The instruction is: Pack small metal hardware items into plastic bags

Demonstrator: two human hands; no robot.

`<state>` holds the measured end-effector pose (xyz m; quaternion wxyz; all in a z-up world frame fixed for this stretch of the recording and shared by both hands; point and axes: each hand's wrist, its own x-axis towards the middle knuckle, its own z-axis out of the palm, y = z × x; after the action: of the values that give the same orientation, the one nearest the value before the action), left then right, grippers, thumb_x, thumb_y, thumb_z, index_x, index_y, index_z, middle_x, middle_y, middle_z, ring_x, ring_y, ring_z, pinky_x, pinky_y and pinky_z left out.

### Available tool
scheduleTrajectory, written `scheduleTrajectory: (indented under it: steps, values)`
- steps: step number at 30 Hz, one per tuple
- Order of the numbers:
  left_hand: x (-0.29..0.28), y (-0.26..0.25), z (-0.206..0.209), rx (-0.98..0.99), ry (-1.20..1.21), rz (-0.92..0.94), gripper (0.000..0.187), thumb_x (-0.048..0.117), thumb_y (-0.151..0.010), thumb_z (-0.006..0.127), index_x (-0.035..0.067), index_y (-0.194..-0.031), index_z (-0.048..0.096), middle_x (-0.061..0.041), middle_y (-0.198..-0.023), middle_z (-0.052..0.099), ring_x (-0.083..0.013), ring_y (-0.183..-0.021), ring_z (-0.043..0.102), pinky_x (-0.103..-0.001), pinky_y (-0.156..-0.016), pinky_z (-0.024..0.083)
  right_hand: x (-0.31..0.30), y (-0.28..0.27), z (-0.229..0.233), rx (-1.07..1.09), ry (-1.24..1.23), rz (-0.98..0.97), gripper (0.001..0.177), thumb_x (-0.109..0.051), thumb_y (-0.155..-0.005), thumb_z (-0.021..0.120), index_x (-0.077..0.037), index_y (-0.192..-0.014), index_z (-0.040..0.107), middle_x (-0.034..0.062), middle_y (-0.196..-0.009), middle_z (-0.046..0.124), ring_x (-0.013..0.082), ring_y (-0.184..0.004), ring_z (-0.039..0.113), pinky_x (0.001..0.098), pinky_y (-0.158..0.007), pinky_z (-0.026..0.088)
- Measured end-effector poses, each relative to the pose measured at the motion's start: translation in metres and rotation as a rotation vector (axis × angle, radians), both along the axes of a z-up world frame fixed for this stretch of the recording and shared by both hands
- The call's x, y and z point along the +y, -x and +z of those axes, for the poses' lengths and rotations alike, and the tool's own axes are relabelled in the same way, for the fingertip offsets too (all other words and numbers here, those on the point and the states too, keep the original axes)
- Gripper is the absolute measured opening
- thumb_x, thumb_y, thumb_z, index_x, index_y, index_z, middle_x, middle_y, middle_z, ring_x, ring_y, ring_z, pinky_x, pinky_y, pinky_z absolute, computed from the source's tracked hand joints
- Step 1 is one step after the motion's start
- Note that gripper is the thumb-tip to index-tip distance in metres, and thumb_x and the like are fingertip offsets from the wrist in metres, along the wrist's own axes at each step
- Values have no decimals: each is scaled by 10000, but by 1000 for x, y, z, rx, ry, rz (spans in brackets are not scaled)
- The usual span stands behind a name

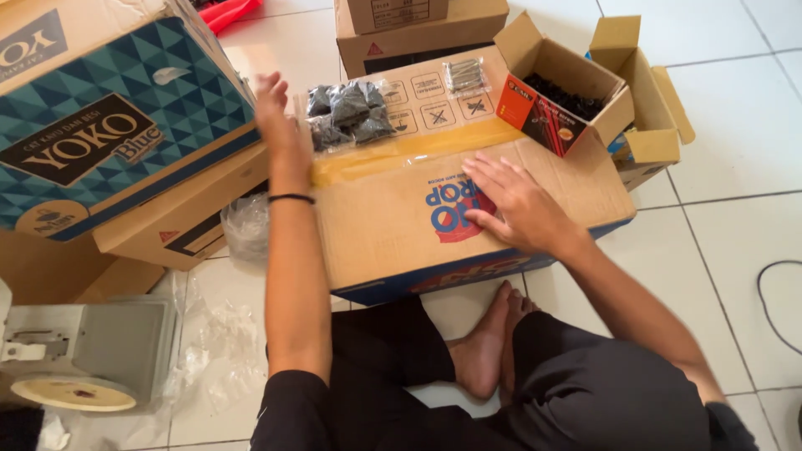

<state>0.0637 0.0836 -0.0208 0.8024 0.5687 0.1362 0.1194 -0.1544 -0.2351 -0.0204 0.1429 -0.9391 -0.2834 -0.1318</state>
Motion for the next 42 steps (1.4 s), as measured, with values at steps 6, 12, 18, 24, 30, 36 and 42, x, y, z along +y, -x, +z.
scheduleTrajectory:
  steps: [6,12,18,24,30,36,42]
  values:
    - [123,1,-118,-152,-489,65,309,437,-1029,621,150,-1125,683,-57,-1118,647,-223,-1136,589,-439,-947,485,-11,0,-23,-110,-86,-34,688,-497,-977,625,-93,-1519,498,118,-1500,556,304,-1438,477,489,-1184,357]
    - [170,85,-369,145,-1521,-87,503,395,-760,825,90,-1149,733,-216,-1157,616,-465,-1085,644,-536,-793,596,-13,-1,-27,-136,-98,-16,679,-502,-972,634,-92,-1501,527,124,-1472,582,310,-1417,505,481,-1184,357]
    - [75,196,-321,525,-1552,-572,695,396,-1025,460,189,-1641,214,-158,-1729,-77,-448,-1546,154,-659,-1126,373,-8,4,-22,-150,-119,-30,580,-449,-969,669,-82,-1414,607,124,-1435,613,306,-1402,528,468,-1183,363]
    - [82,197,-298,242,-1459,-273,563,109,-1012,468,92,-1569,390,-291,-1596,273,-545,-1332,450,-690,-849,559,-13,0,-26,-161,-100,-1,543,-456,-975,671,-85,-1371,648,133,-1429,621,317,-1395,537,471,-1174,375]
    - [111,189,-405,549,-1516,-317,836,238,-899,663,-23,-1583,261,-257,-1399,430,-477,-1223,480,-661,-865,529,-11,3,-22,-144,-122,0,510,-430,-981,674,-100,-1369,650,121,-1443,612,307,-1405,533,460,-1177,373]
    - [125,184,-439,577,-1587,-330,667,353,-799,769,-6,-1312,540,-199,-1209,518,-485,-1123,555,-627,-792,548,-12,2,-25,-141,-120,0,494,-430,-990,677,-100,-1357,656,117,-1447,611,299,-1408,533,447,-1184,368]
    - [102,200,-355,617,-1493,-532,305,239,-862,706,-3,-1041,753,-223,-985,744,-471,-1015,719,-616,-792,578,-11,2,-24,-164,-139,13,482,-395,-987,715,-71,-1341,675,141,-1436,625,325,-1398,547,458,-1179,374]
